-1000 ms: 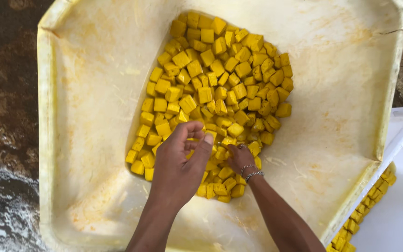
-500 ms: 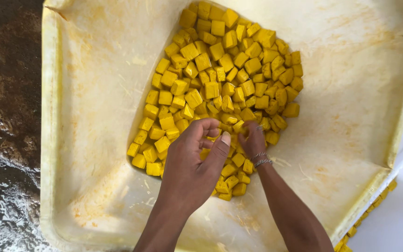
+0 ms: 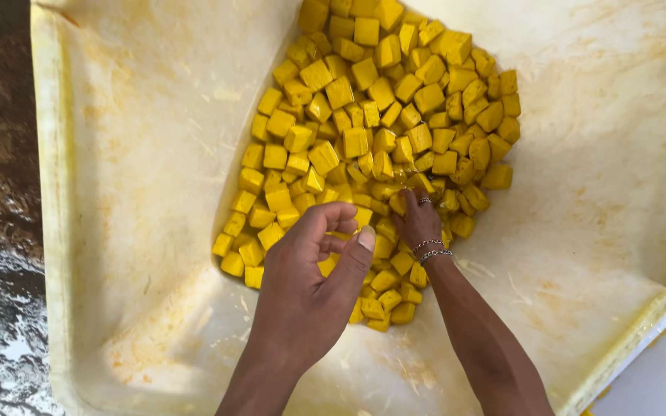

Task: The person transfers yellow cubes from a large tub into a white tray, arranging them in neat rows. The person uses both hands to pick up and place the cubes, ensuring they are aligned properly.

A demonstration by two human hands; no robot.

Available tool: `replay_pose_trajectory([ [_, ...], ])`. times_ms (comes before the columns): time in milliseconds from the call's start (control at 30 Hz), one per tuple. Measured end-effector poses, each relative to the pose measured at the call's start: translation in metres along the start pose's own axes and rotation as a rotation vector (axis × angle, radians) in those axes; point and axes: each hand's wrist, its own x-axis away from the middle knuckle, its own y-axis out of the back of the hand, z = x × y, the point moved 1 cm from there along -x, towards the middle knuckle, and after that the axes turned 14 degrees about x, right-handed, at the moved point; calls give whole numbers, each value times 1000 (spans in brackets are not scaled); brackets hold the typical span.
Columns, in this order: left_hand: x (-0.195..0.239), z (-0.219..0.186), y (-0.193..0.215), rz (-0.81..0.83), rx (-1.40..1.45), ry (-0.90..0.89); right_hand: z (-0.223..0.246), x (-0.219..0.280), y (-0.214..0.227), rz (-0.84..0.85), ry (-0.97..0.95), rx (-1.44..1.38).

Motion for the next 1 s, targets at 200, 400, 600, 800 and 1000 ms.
replay_pose_trajectory([
  [200, -4, 0, -3, -2, -18, 2, -17, -13, 17, -62, 42, -137],
  [400, -3, 1, -3, 3, -22, 11, -4, 3, 25, -142, 247, -226],
  [600, -3, 1, -1, -1, 6, 25, 14, 16, 22, -18, 313, -295],
  [800, -6, -6, -5, 5, 24, 60, 13, 1, 25, 267, 334, -18],
  [1000, -5, 3, -6, -3, -28, -13, 5, 14, 8, 274, 330, -9],
])
